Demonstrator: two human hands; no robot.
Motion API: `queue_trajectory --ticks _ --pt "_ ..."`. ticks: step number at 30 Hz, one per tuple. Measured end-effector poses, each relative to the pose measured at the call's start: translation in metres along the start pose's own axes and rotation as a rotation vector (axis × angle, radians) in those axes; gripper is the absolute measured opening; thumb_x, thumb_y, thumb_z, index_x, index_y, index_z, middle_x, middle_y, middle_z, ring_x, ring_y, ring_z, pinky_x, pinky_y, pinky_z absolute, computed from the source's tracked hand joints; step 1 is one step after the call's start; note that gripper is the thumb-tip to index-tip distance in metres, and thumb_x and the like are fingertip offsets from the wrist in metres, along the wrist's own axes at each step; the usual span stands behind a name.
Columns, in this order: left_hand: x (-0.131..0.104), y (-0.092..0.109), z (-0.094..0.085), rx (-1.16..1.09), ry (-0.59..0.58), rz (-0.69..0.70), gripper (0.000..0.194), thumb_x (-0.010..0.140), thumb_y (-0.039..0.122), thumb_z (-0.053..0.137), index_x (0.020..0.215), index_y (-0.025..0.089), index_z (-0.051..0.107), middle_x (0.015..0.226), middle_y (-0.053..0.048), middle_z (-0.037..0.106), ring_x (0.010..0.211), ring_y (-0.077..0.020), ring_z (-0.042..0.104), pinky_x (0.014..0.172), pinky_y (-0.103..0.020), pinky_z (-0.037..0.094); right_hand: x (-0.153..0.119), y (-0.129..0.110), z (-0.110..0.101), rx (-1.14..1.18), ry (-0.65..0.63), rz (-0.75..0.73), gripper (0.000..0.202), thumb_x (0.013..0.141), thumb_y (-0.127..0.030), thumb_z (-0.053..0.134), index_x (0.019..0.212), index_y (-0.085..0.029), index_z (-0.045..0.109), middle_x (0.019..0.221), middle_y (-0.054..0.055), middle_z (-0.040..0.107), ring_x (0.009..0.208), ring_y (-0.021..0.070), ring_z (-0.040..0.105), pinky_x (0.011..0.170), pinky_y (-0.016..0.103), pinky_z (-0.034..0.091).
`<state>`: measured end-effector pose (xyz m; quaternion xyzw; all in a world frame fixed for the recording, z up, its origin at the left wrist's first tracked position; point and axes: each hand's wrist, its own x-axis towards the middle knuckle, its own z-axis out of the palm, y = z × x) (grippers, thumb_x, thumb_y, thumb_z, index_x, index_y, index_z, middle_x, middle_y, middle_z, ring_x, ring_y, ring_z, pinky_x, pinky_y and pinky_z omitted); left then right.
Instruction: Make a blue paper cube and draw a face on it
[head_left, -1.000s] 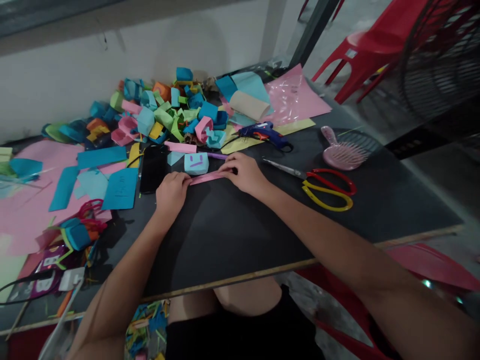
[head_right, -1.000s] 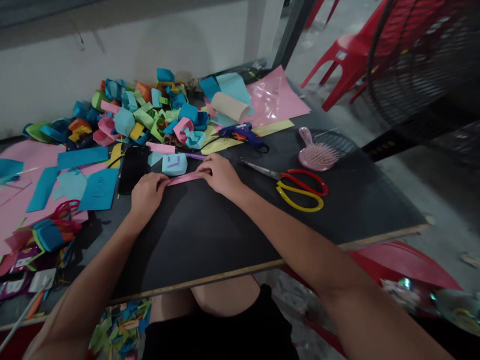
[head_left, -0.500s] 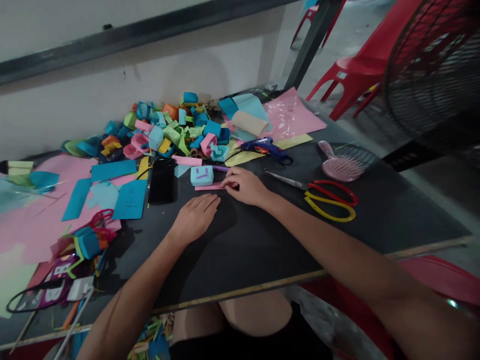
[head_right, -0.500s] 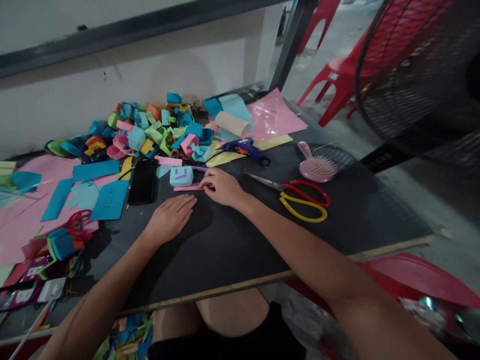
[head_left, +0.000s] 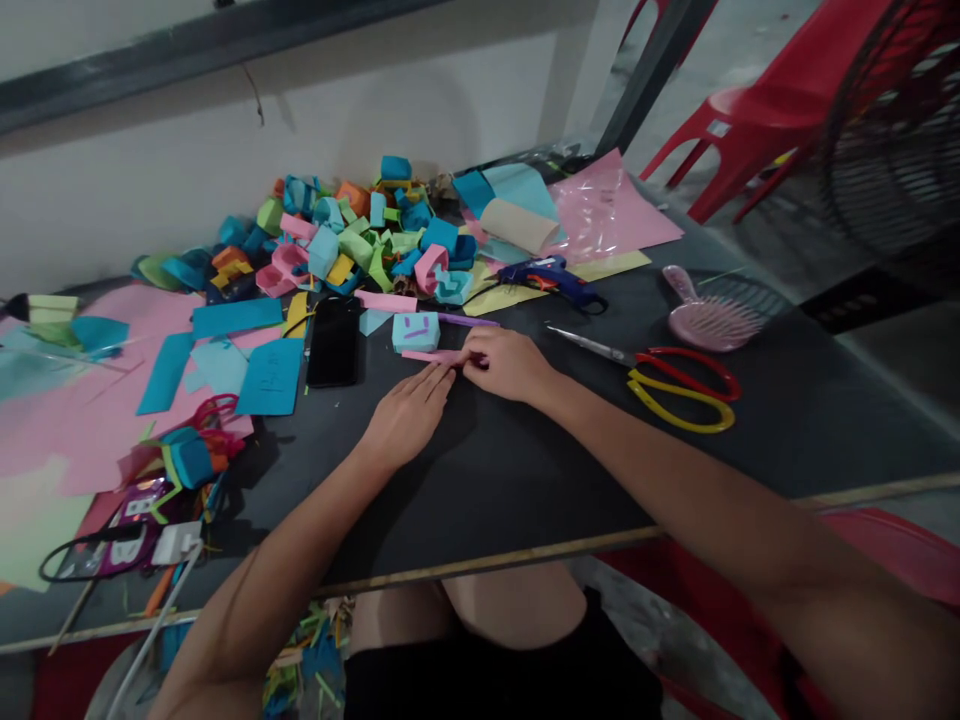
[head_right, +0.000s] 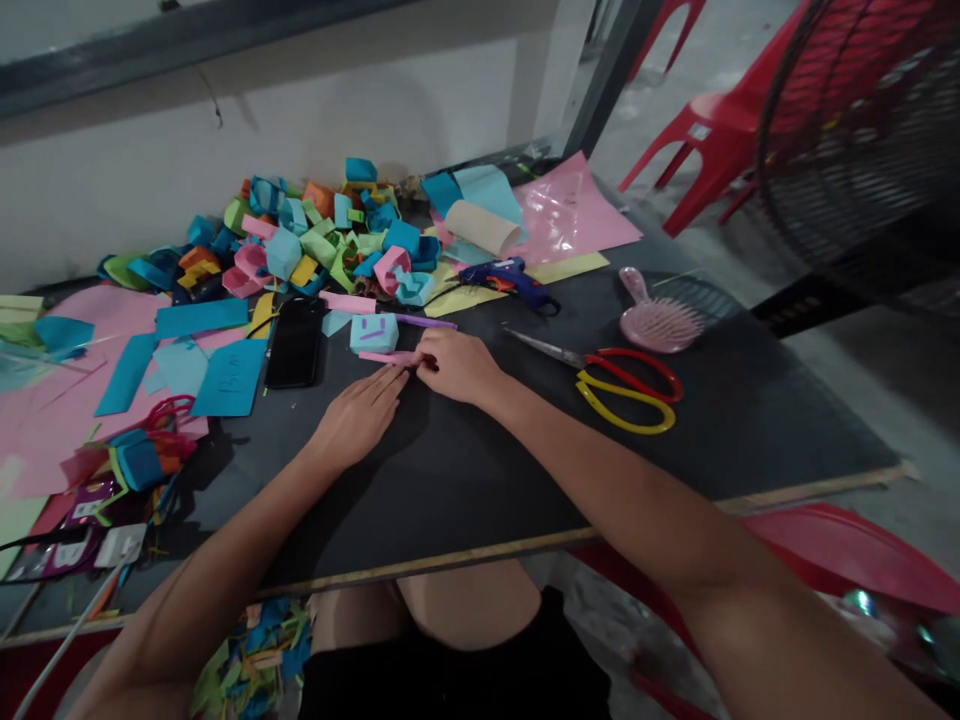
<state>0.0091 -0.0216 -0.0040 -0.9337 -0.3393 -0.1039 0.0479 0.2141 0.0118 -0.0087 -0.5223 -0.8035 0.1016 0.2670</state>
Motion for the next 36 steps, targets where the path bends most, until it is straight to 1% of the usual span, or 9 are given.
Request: queue_trajectory --ticks 5,11,15,18,24,27,30,32,36 --pt "0.0 0.001 0.001 -0.018 -0.005 -0.073 0.043 0.098 0.02 0.036 0.138 0.007 0.048 0.143 -0.016 0.052 0.137 -0.0244 0.045 0.111 -0.039 0.041 0.0 0.003 0.0 0.055 0.006 -0.01 0.014 0.073 -0.015 0.058 0.073 -0.022 0.069 0.084 0.002 0.068 0.078 0.017 0.062 0.066 0.028 0.044" --pt "0.001 0.005 -0.005 -0.013 -0.016 -0.175 0.04 0.096 0.025 0.043 0.131 0.007 0.053 0.134 -0.019 0.058 0.125 -0.0292 0.056 0.103 -0.042 0.046 -0.001 0.002 -0.001 0.047 0.003 -0.023 0.014 0.074 -0.013 0.059 0.076 -0.021 0.07 0.087 0.003 0.068 0.084 0.0186 0.062 0.07 0.03 0.046" --pt "0.002 0.014 -0.005 0.016 -0.056 -0.264 0.041 0.095 0.021 0.041 0.132 0.007 0.051 0.135 -0.021 0.057 0.124 -0.0308 0.056 0.102 -0.045 0.046 -0.011 -0.012 -0.007 -0.077 -0.023 0.034 0.018 0.078 -0.011 0.059 0.08 -0.022 0.074 0.092 0.006 0.07 0.091 0.022 0.061 0.07 0.032 0.047" --pt "0.0 0.018 -0.002 0.072 -0.045 -0.354 0.042 0.092 0.018 0.045 0.132 0.011 0.053 0.136 -0.021 0.056 0.123 -0.0324 0.057 0.101 -0.048 0.046 -0.02 -0.022 -0.012 -0.208 -0.061 -0.011 0.026 0.081 -0.01 0.057 0.091 -0.023 0.076 0.099 0.008 0.07 0.09 0.0229 0.06 0.067 0.033 0.046" --pt "0.0 0.02 -0.001 0.081 0.036 -0.442 0.036 0.09 0.02 0.048 0.124 0.014 0.058 0.129 -0.018 0.061 0.119 -0.0328 0.058 0.095 -0.047 0.048 -0.021 -0.022 -0.017 -0.331 -0.044 -0.071 0.019 0.082 -0.016 0.059 0.086 -0.018 0.077 0.081 0.01 0.068 0.087 0.0263 0.061 0.074 0.039 0.047" --pt "0.0 0.011 -0.006 0.058 0.055 -0.421 0.031 0.092 0.023 0.048 0.119 0.016 0.062 0.115 -0.016 0.065 0.108 -0.0305 0.059 0.085 -0.043 0.05 -0.016 -0.016 -0.017 -0.289 -0.044 -0.083 0.019 0.085 -0.02 0.058 0.086 -0.018 0.077 0.079 0.009 0.068 0.087 0.0257 0.061 0.078 0.04 0.048" --pt "-0.001 -0.005 -0.009 -0.053 0.054 -0.302 0.028 0.095 0.028 0.047 0.113 0.017 0.066 0.096 -0.011 0.065 0.096 -0.0251 0.059 0.084 -0.039 0.05 -0.012 -0.008 -0.014 -0.162 -0.03 -0.152 0.02 0.088 -0.027 0.059 0.096 -0.018 0.076 0.093 0.009 0.07 0.095 0.0244 0.061 0.086 0.039 0.048" --pt "-0.001 -0.014 -0.007 -0.138 0.077 -0.29 0.025 0.094 0.031 0.052 0.107 0.016 0.068 0.09 -0.009 0.065 0.092 -0.023 0.058 0.084 -0.036 0.049 -0.009 -0.002 -0.012 -0.067 -0.035 -0.227 0.02 0.089 -0.029 0.06 0.099 -0.019 0.075 0.099 0.008 0.07 0.098 0.0227 0.06 0.09 0.038 0.047" --pt "-0.002 -0.021 -0.003 -0.229 0.125 -0.283 0.019 0.091 0.03 0.06 0.099 0.018 0.072 0.086 -0.006 0.066 0.088 -0.0197 0.058 0.08 -0.032 0.049 -0.005 0.005 -0.01 0.076 0.003 -0.233 0.017 0.087 -0.033 0.065 0.082 -0.02 0.074 0.089 0.006 0.07 0.089 0.0202 0.061 0.084 0.036 0.049"
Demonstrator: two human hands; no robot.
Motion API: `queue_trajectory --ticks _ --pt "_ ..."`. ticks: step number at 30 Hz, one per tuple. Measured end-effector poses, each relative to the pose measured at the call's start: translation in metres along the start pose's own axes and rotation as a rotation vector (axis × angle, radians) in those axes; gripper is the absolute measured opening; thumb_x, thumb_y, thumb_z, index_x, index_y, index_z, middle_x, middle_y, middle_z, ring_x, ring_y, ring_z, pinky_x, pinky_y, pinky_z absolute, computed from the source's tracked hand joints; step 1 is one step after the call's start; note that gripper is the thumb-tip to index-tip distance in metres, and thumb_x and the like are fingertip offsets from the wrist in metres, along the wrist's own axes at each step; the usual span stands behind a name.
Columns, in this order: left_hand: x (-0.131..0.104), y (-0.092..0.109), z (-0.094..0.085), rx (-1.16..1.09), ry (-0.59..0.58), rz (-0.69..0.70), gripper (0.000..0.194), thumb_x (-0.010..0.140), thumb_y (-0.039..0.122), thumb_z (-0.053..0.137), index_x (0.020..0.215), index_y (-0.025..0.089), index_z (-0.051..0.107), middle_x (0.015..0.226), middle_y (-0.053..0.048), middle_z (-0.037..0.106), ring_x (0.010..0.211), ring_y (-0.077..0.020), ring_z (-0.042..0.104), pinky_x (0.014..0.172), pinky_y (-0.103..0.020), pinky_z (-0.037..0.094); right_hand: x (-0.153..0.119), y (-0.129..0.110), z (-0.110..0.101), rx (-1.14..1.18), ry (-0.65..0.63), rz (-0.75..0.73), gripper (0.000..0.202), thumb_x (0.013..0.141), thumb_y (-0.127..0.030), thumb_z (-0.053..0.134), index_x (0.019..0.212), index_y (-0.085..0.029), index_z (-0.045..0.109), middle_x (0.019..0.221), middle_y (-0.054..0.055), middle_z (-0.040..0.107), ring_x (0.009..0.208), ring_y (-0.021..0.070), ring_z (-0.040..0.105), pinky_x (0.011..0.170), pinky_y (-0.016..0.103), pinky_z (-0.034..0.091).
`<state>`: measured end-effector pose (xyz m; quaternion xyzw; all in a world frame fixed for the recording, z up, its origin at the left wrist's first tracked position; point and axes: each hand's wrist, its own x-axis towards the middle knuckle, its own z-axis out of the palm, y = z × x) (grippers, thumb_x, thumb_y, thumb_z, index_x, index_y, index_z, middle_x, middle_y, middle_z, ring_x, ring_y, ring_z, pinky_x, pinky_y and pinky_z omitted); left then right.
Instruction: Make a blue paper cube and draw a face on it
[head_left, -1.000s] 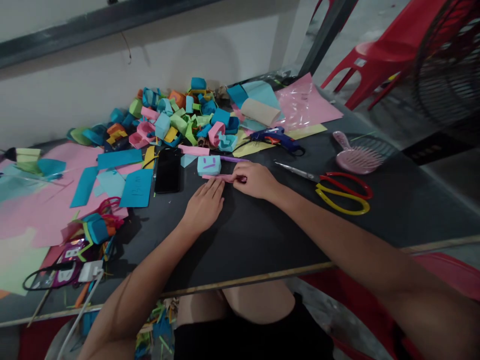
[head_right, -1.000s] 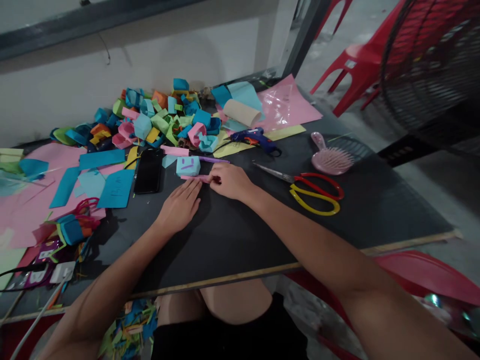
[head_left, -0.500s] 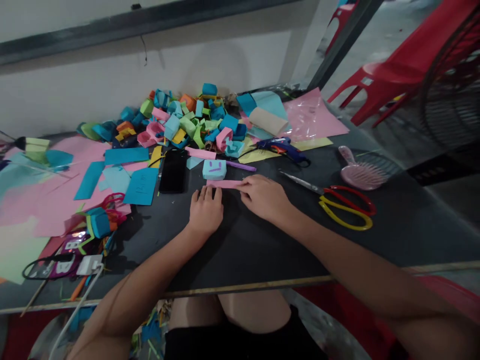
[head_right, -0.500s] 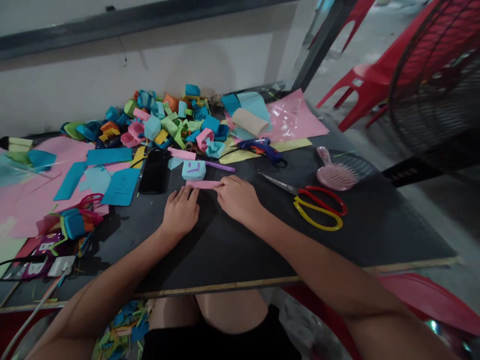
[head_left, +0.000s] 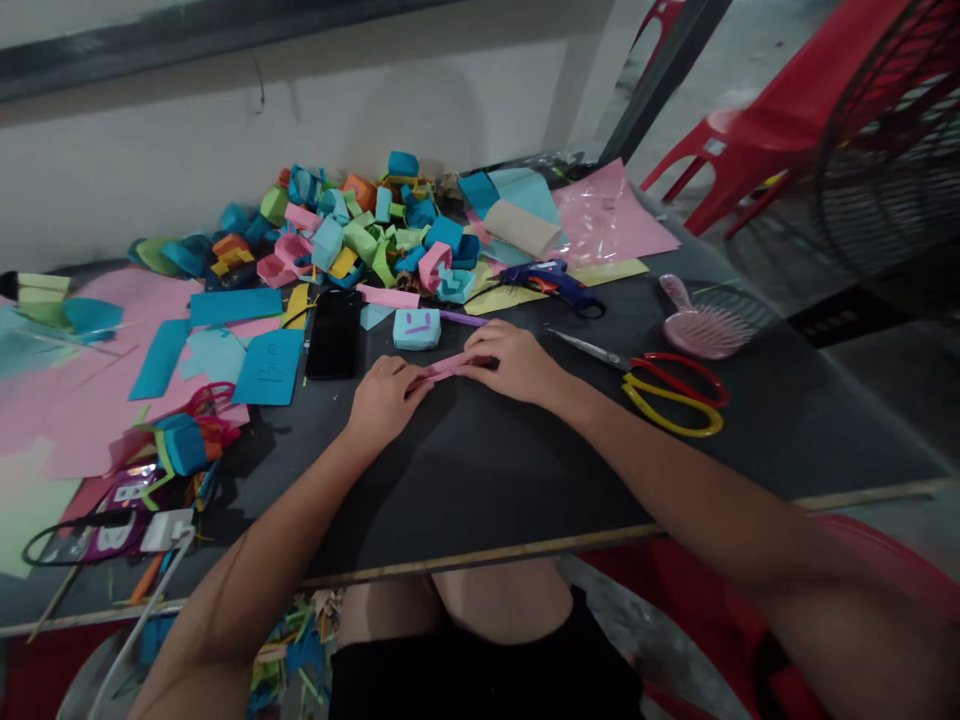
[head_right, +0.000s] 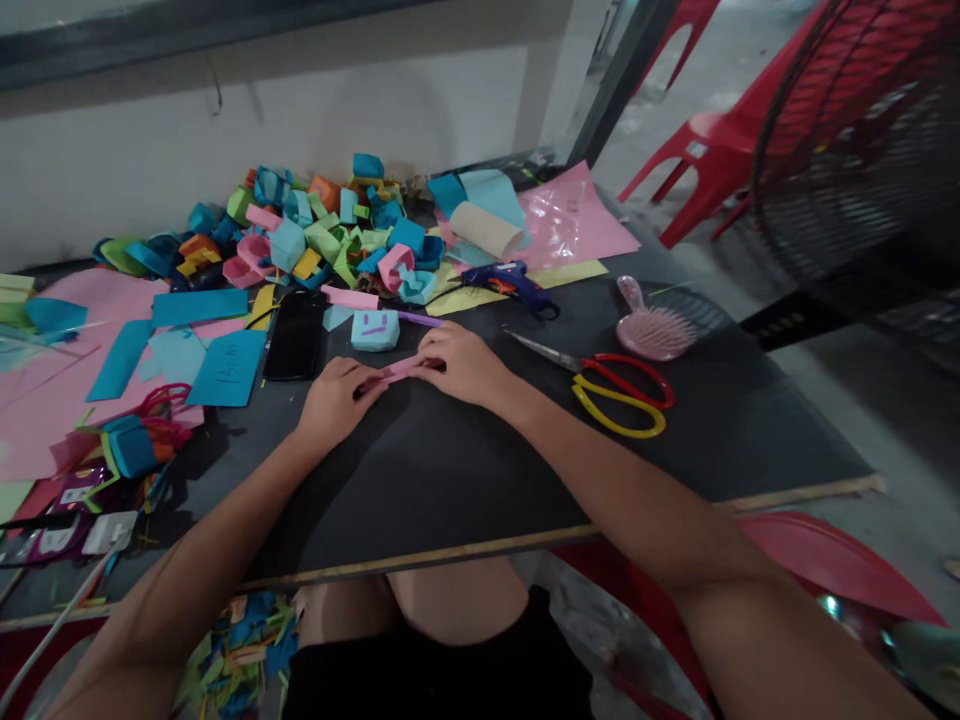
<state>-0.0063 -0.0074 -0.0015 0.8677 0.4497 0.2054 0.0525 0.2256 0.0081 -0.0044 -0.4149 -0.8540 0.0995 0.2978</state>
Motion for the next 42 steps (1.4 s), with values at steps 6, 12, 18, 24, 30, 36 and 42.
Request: queue_trajectory --ticks 6,12,18,24,30,36,42 --pt "0.0 -0.002 0.001 0.008 0.04 0.027 0.023 0.092 0.036 0.058 0.098 0.023 0.077 0.088 -0.006 0.07 0.087 -0.0198 0.061 0.078 -0.034 0.049 0.001 -0.006 -0.001 0.023 -0.08 0.178 0.01 0.083 -0.023 0.067 0.078 -0.017 0.071 0.081 0.006 0.069 0.075 0.0181 0.062 0.074 0.033 0.048" --pt "0.004 -0.011 0.001 -0.158 0.035 -0.033 0.015 0.088 0.029 0.065 0.095 0.025 0.077 0.09 -0.004 0.074 0.087 -0.0185 0.064 0.079 -0.033 0.052 0.002 -0.012 -0.005 -0.104 -0.157 0.323 0.014 0.087 -0.029 0.064 0.082 -0.019 0.071 0.089 0.007 0.07 0.09 0.0229 0.061 0.077 0.035 0.047" --pt "0.008 -0.006 -0.002 -0.251 -0.029 -0.153 0.013 0.086 0.025 0.066 0.088 0.025 0.078 0.091 -0.002 0.076 0.086 -0.0185 0.069 0.081 -0.032 0.052 -0.001 -0.018 -0.008 -0.177 -0.217 0.384 0.016 0.089 -0.032 0.062 0.085 -0.019 0.069 0.09 0.007 0.068 0.094 0.0239 0.061 0.079 0.036 0.047" --pt "0.005 0.001 0.001 -0.198 -0.019 -0.17 0.013 0.086 0.026 0.065 0.091 0.023 0.076 0.085 -0.001 0.076 0.079 -0.0189 0.066 0.076 -0.033 0.05 -0.002 -0.022 -0.007 -0.244 -0.235 0.426 0.012 0.09 -0.028 0.059 0.089 -0.018 0.064 0.102 0.009 0.065 0.099 0.025 0.059 0.075 0.035 0.045" --pt "0.004 0.003 0.001 -0.216 0.003 -0.252 0.007 0.084 0.024 0.068 0.088 0.022 0.072 0.083 -0.001 0.072 0.083 -0.0184 0.061 0.079 -0.033 0.048 -0.007 -0.022 -0.011 -0.354 -0.181 0.475 0.019 0.092 -0.037 0.057 0.094 -0.019 0.062 0.096 0.009 0.064 0.092 0.0258 0.059 0.071 0.035 0.041" --pt "0.007 0.003 0.003 -0.187 0.032 -0.277 0.005 0.083 0.023 0.067 0.085 0.02 0.068 0.095 -0.004 0.069 0.095 -0.0216 0.059 0.088 -0.037 0.045 -0.009 -0.047 -0.013 -0.521 -0.026 0.248 0.027 0.096 -0.025 0.045 0.113 -0.013 0.062 0.118 0.017 0.063 0.107 0.0311 0.057 0.083 0.043 0.042" --pt "0.005 0.001 0.006 -0.156 0.033 -0.235 0.011 0.08 0.013 0.063 0.089 0.017 0.068 0.096 -0.006 0.069 0.093 -0.0215 0.059 0.088 -0.037 0.046 -0.018 -0.076 0.017 -0.244 -0.231 -0.033 0.068 0.095 -0.053 0.041 0.142 -0.004 0.042 0.147 0.019 0.046 0.137 0.0294 0.042 0.111 0.042 0.036"
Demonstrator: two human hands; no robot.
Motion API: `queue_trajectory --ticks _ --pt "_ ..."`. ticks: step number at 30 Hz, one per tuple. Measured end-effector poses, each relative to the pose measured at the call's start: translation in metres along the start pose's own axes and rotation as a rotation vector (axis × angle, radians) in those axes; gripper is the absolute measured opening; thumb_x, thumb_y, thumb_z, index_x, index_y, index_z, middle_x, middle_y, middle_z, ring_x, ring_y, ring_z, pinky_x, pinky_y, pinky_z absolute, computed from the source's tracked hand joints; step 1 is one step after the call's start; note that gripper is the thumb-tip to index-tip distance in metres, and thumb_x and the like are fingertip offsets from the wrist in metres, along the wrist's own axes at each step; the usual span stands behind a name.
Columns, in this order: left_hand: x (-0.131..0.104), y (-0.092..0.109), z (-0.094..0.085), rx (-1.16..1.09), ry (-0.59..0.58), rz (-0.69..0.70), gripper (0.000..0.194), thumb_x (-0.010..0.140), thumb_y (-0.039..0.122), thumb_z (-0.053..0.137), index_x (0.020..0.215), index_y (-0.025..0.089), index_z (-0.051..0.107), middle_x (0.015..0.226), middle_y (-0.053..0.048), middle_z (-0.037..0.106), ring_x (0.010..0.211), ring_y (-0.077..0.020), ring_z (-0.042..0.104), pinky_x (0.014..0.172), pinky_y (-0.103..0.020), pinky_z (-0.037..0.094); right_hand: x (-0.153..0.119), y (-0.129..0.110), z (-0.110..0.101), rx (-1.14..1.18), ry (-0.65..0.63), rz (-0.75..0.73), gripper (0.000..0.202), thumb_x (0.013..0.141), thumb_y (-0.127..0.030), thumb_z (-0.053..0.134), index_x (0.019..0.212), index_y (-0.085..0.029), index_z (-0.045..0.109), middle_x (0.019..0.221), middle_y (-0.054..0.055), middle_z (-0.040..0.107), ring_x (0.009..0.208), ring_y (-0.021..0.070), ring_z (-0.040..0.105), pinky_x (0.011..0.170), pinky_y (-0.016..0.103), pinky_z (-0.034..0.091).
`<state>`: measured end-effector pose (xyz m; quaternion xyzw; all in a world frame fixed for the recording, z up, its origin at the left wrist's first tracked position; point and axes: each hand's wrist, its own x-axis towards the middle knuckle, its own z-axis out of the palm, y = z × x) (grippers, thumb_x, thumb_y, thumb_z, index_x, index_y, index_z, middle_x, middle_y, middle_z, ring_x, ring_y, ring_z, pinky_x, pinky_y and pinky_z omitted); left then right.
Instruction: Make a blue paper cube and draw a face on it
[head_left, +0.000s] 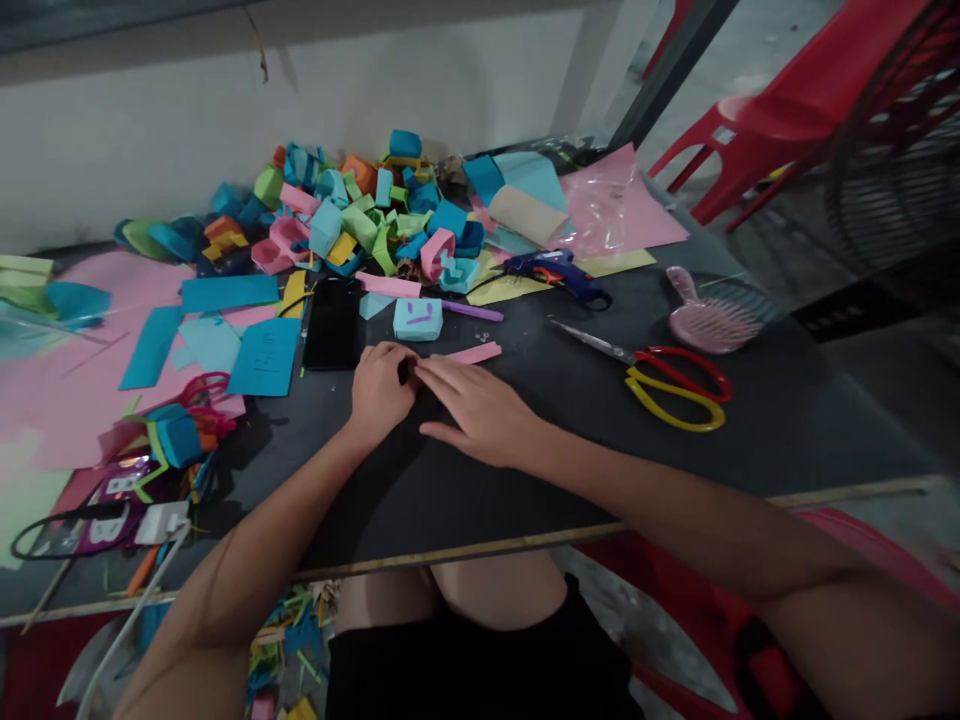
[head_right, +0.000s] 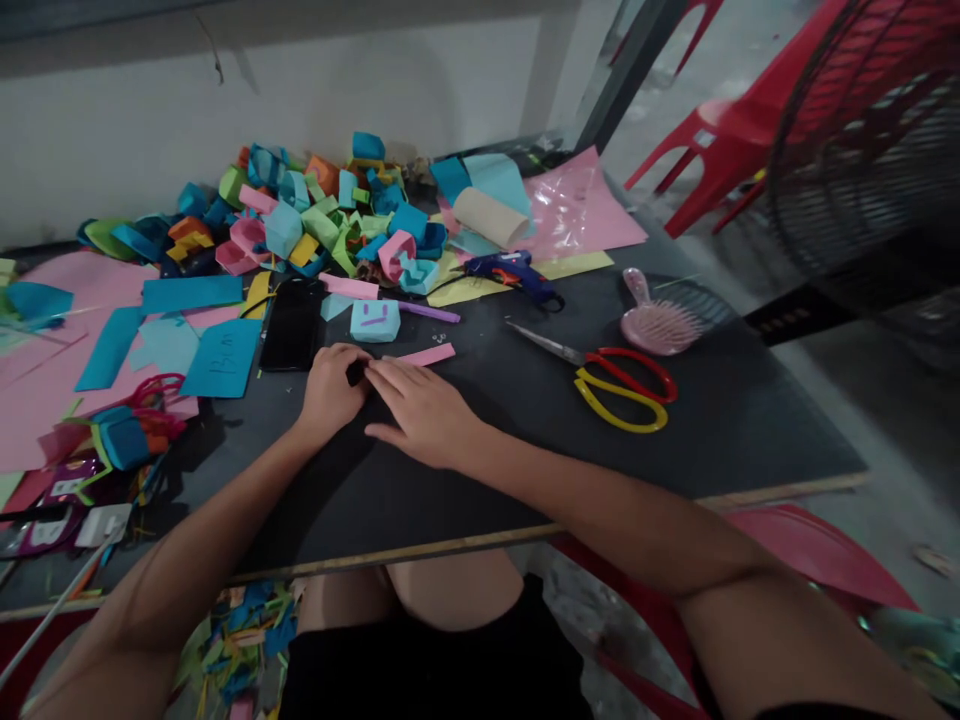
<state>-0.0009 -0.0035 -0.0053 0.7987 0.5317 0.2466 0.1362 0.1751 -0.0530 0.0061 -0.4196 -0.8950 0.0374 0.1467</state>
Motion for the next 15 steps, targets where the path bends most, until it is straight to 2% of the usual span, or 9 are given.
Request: queue_trajectory --ticks 2,4,7,11,15 --pt "0.0 -0.001 0.0 0.011 0.008 -0.001 0.013 0.078 0.01 0.061 0.088 0.016 0.068 0.096 -0.006 0.068 0.094 -0.0214 0.059 0.089 -0.037 0.046 -0.004 0.0 0.007 0.026 -0.13 -0.01 0.078 0.094 -0.057 0.038 0.149 -0.002 0.03 0.156 0.02 0.031 0.145 0.03 0.031 0.117 0.046 0.028" --pt "0.001 -0.001 0.001 0.008 0.016 0.0 0.006 0.08 0.014 0.063 0.084 0.017 0.068 0.094 -0.006 0.068 0.094 -0.0212 0.059 0.089 -0.037 0.045 -0.008 0.005 0.008 0.039 -0.239 0.018 0.079 0.095 -0.057 0.036 0.153 -0.005 0.022 0.16 0.017 0.02 0.148 0.0304 0.024 0.12 0.053 0.02" --pt "0.001 -0.001 0.001 -0.002 0.027 0.005 0.006 0.082 0.024 0.068 0.079 0.019 0.068 0.093 -0.004 0.068 0.095 -0.0203 0.059 0.089 -0.036 0.045 -0.014 0.017 -0.001 0.034 -0.331 0.088 0.079 0.094 -0.058 0.034 0.154 -0.009 0.019 0.159 0.017 0.018 0.147 0.0317 0.024 0.119 0.061 0.01" --pt "-0.001 -0.001 0.001 0.0 0.037 0.005 0.002 0.081 0.022 0.07 0.08 0.021 0.069 0.094 -0.003 0.069 0.096 -0.0193 0.059 0.089 -0.035 0.044 -0.019 0.027 -0.013 0.034 -0.322 0.043 0.07 0.096 -0.052 0.035 0.154 -0.015 0.022 0.157 0.016 0.028 0.144 0.0301 0.033 0.12 0.061 0.006" --pt "-0.002 -0.002 0.0 -0.003 0.022 0.005 0.001 0.081 0.021 0.07 0.082 0.021 0.07 0.094 -0.003 0.068 0.097 -0.0195 0.059 0.09 -0.036 0.044 -0.028 0.037 -0.009 0.054 -0.218 -0.011 0.063 0.098 -0.047 0.034 0.154 -0.021 0.021 0.156 0.012 0.033 0.142 0.0273 0.037 0.119 0.06 0.014"
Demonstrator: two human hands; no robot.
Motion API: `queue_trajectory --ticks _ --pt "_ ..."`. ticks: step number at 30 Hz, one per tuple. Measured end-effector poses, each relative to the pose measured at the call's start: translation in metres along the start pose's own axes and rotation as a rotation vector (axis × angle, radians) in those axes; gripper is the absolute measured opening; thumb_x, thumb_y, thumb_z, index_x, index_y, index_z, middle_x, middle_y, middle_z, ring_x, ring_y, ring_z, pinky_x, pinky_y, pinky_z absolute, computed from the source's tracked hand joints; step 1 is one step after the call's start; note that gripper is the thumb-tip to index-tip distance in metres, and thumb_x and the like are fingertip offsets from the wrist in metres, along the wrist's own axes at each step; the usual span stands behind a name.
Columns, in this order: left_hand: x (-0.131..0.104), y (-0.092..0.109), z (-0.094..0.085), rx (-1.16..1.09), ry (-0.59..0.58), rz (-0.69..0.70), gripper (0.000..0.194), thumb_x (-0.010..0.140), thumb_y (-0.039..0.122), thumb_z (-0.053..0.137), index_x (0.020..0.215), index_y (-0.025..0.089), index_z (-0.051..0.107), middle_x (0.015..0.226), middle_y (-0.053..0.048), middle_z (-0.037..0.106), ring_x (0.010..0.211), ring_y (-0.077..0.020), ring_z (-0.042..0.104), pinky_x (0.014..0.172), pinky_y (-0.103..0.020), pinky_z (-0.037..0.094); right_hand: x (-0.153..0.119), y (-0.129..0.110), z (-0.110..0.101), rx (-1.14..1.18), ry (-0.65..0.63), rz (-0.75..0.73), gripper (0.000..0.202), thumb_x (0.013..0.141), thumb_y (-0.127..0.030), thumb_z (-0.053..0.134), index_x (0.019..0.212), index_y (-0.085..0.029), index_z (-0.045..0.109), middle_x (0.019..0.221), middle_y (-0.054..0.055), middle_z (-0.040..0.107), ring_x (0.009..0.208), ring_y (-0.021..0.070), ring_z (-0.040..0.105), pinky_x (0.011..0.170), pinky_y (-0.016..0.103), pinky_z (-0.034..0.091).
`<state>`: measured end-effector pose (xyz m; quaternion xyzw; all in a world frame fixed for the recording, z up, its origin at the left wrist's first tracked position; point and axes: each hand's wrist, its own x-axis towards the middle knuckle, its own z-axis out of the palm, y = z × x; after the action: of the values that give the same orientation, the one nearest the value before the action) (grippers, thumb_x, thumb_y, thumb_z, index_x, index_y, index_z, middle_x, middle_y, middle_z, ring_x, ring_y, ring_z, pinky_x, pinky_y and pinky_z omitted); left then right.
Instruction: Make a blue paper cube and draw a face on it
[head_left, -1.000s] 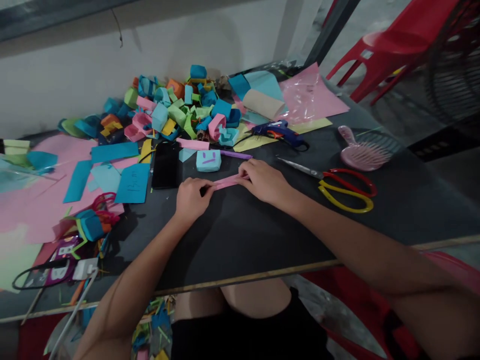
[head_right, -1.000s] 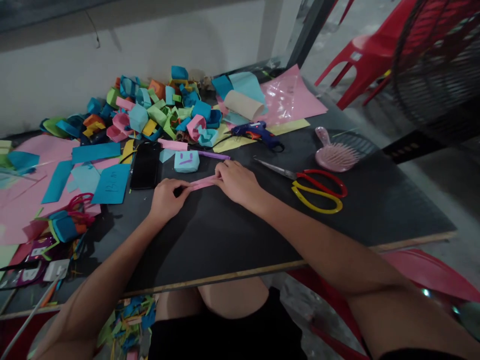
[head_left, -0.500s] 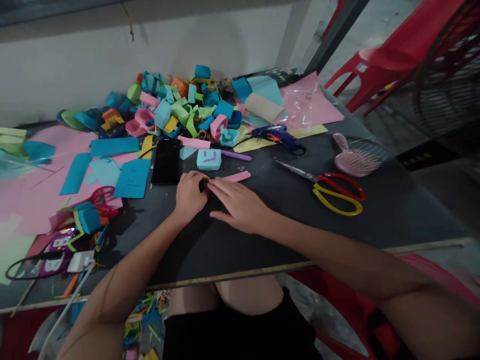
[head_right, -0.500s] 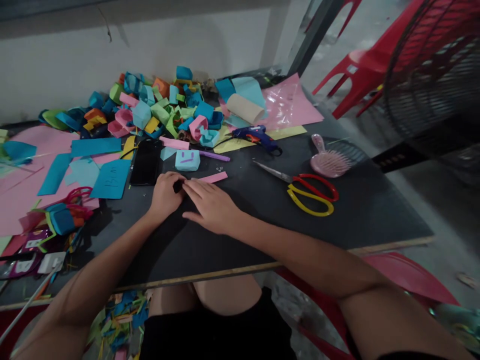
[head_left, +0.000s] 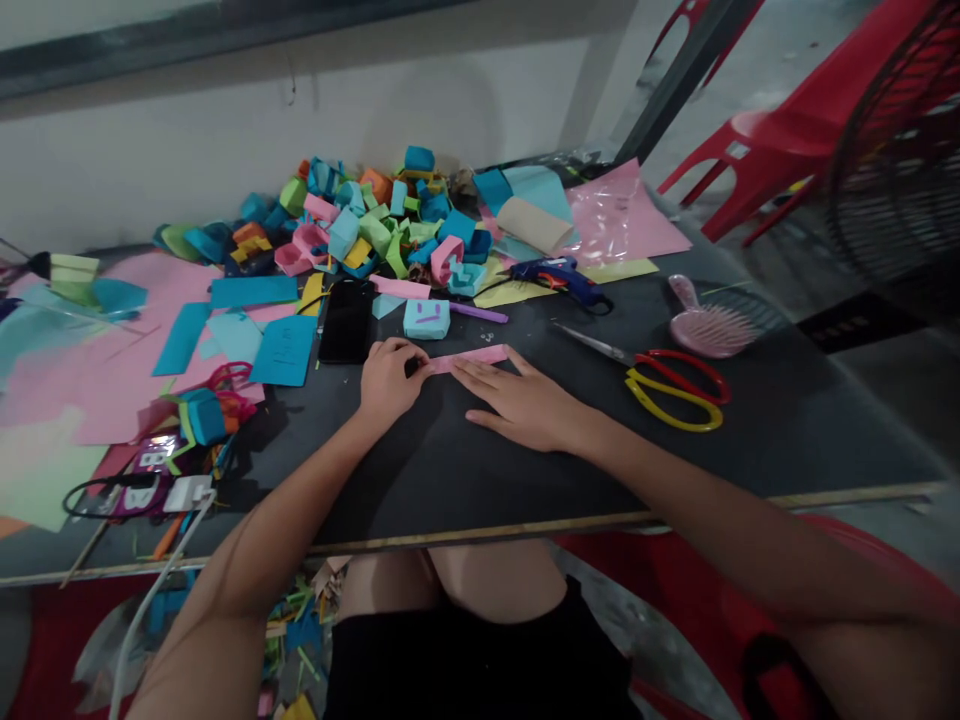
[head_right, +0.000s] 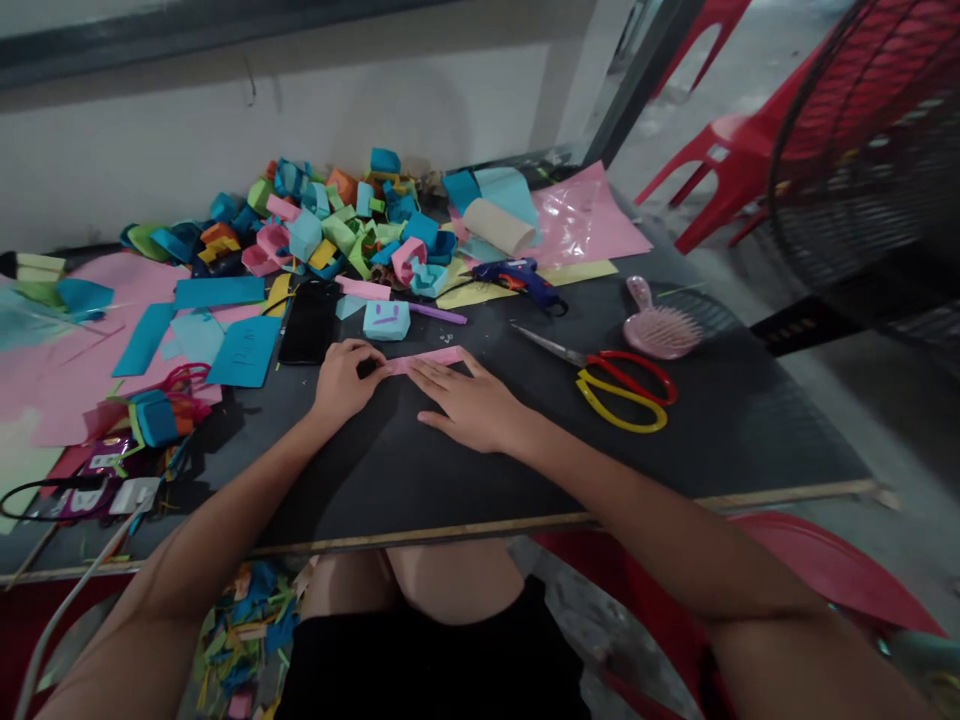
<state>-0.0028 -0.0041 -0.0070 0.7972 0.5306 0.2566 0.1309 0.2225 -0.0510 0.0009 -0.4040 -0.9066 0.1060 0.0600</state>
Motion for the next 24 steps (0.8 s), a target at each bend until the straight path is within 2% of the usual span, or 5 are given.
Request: queue_trajectory --ticks 7,13,19,21,24 --pt "0.003 -0.001 -0.001 0.008 -0.036 -0.03 0.004 0.082 0.024 0.069 0.082 0.02 0.07 0.094 -0.004 0.069 0.093 -0.0207 0.059 0.088 -0.036 0.045 -0.025 0.036 0.007 0.028 0.129 0.145 0.058 0.098 -0.047 0.034 0.15 -0.021 0.034 0.156 0.011 0.034 0.146 0.0272 0.03 0.116 0.054 0.028" --pt "-0.003 0.004 -0.007 0.137 -0.076 0.203 0.022 0.092 0.015 0.053 0.103 0.024 0.07 0.113 -0.002 0.071 0.109 -0.0217 0.059 0.09 -0.037 0.044 -0.006 0.031 -0.004 0.045 0.302 0.165 0.044 0.096 -0.041 0.043 0.129 -0.016 0.059 0.134 0.014 0.06 0.123 0.0272 0.055 0.103 0.046 0.042" --pt "-0.016 0.018 -0.012 0.403 -0.137 0.441 0.032 0.095 0.012 0.043 0.118 0.018 0.064 0.128 -0.009 0.065 0.118 -0.0231 0.058 0.091 -0.038 0.046 0.044 0.038 -0.022 0.346 0.074 0.28 0.019 0.078 -0.037 0.067 0.077 -0.019 0.07 0.067 0.001 0.066 0.061 0.0138 0.059 0.059 0.026 0.041" --pt "-0.019 0.018 -0.009 0.4 -0.171 0.463 0.034 0.096 0.012 0.042 0.123 0.016 0.061 0.131 -0.009 0.063 0.123 -0.0218 0.057 0.094 -0.036 0.046 0.052 0.038 -0.024 0.466 0.004 0.257 0.019 0.073 -0.038 0.071 0.075 -0.019 0.07 0.061 -0.001 0.063 0.054 0.0113 0.054 0.055 0.025 0.038" --pt "-0.021 0.017 -0.003 0.389 -0.191 0.392 0.037 0.095 0.012 0.039 0.127 0.014 0.058 0.135 -0.009 0.061 0.129 -0.0217 0.053 0.1 -0.037 0.045 0.055 0.037 -0.019 0.578 0.099 0.186 0.028 0.073 -0.041 0.072 0.086 -0.016 0.071 0.067 0.001 0.065 0.052 0.0094 0.049 0.052 0.025 0.037"
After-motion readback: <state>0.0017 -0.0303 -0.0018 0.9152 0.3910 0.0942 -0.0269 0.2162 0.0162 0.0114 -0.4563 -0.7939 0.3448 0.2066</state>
